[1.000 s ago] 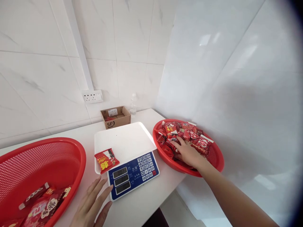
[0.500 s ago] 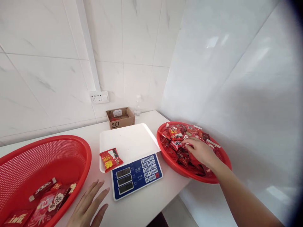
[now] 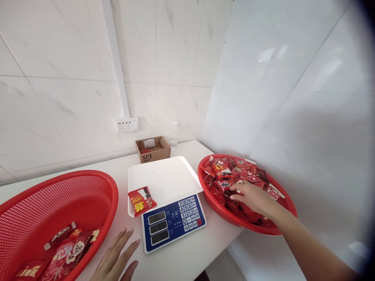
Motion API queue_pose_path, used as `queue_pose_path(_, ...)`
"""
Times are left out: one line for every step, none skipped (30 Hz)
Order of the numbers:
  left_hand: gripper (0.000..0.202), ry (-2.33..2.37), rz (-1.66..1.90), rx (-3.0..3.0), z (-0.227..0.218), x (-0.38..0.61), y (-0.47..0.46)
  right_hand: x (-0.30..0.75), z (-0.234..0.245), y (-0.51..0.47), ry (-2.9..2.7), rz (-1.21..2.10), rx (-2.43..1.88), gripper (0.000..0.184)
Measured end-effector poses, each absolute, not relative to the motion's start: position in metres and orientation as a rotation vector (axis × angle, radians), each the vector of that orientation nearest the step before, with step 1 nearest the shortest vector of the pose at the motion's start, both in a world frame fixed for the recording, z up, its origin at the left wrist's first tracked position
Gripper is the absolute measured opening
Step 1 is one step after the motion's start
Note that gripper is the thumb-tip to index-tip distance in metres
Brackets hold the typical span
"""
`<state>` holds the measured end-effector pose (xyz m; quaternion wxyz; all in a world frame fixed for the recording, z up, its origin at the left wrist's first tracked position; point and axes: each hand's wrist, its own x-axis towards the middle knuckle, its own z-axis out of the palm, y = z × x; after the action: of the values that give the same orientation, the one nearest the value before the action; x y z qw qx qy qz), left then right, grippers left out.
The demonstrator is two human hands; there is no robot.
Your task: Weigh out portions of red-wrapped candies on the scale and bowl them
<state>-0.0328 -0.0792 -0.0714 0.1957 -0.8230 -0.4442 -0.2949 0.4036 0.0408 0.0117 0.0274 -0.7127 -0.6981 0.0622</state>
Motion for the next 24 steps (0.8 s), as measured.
queue_pose_path(0.032,-1.236,-0.835,-2.306,-0.069,-0.031,-0.079,0.403,0.010,0.040,-2.214,0.221,-2.213,0.020)
queue_pose_path(0.031,-1.222,-0.844,-2.308,-0.067,-0.029,-0.079,0.401,0.007,0.039,-2.267,0.224,-2.228,0.017)
queue_pose_path(0.031,-1.215,-0.851,-2.309,-0.065,-0.026,-0.078,0.400,0.005,0.039,-2.306,0.204,-2.239,0.016)
queue_pose_path(0.031,-1.212,-0.852,-2.313,-0.063,-0.025,-0.078,0.399,0.004,0.040,-2.320,0.175,-2.243,0.018)
queue_pose_path(0.031,-1.211,-0.847,-2.319,-0.061,-0.024,-0.078,0.399,0.005,0.040,-2.309,0.149,-2.239,0.021)
queue_pose_path(0.031,-1.213,-0.843,-2.324,-0.060,-0.024,-0.079,0.401,0.008,0.040,-2.278,0.135,-2.228,0.024)
queue_pose_path(0.032,-1.221,-0.841,-2.324,-0.059,-0.025,-0.079,0.403,0.013,0.039,-2.229,0.130,-2.209,0.025)
queue_pose_path(0.032,-1.236,-0.840,-2.321,-0.060,-0.026,-0.080,0.405,0.019,0.037,-2.176,0.135,-2.180,0.025)
queue_pose_path(0.033,-1.252,-0.837,-2.321,-0.060,-0.027,-0.080,0.407,0.027,0.035,-2.125,0.153,-2.140,0.026)
queue_pose_path(0.033,-1.270,-0.834,-2.322,-0.061,-0.028,-0.081,0.407,0.035,0.033,-2.074,0.180,-2.096,0.027)
queue_pose_path(0.033,-1.289,-0.834,-2.324,-0.061,-0.028,-0.081,0.404,0.043,0.031,-2.033,0.207,-2.043,0.028)
queue_pose_path(0.033,-1.309,-0.836,-2.327,-0.061,-0.027,-0.082,0.398,0.049,0.030,-2.007,0.232,-1.977,0.029)
queue_pose_path(0.032,-1.330,-0.835,-2.335,-0.061,-0.025,-0.083,0.389,0.053,0.029,-2.002,0.250,-1.898,0.030)
queue_pose_path(0.032,-1.353,-0.834,-2.347,-0.060,-0.021,-0.083,0.377,0.054,0.030,-2.019,0.261,-1.817,0.030)
queue_pose_path(0.031,-1.385,-0.831,-2.361,-0.058,-0.017,-0.083,0.362,0.053,0.032,-2.049,0.259,-1.744,0.029)
queue_pose_path(0.032,-1.426,-0.821,-2.379,-0.056,-0.013,-0.083,0.344,0.049,0.035,-2.090,0.242,-1.686,0.028)
queue_pose_path(0.033,-1.470,-0.812,-2.397,-0.054,-0.008,-0.082,0.324,0.044,0.039,-2.138,0.210,-1.657,0.028)
queue_pose_path(0.035,-1.522,-0.804,-2.407,-0.051,-0.004,-0.080,0.304,0.037,0.043,-2.185,0.161,-1.658,0.027)
queue_pose_path(0.036,-1.569,-0.799,-2.407,-0.049,-0.001,-0.077,0.283,0.031,0.047,-2.236,0.101,-1.673,0.027)
queue_pose_path(0.038,-1.610,-0.794,-2.400,-0.047,0.001,-0.073,0.263,0.025,0.050,-2.296,0.037,-1.681,0.027)
queue_pose_path(0.040,-1.650,-0.779,-2.390,-0.045,0.003,-0.069,0.245,0.020,0.053,-2.360,-0.023,-1.675,0.028)
queue_pose_path(0.043,-1.692,-0.756,-2.378,-0.043,0.003,-0.065,0.229,0.016,0.055,-2.426,-0.067,-1.651,0.029)
queue_pose_path(0.045,-1.730,-0.727,-2.369,-0.042,0.003,-0.060,0.215,0.014,0.055,-2.486,-0.084,-1.612,0.030)
queue_pose_path(0.048,-1.770,-0.691,-2.363,-0.041,0.003,-0.055,0.204,0.014,0.055,-2.540,-0.070,-1.564,0.030)
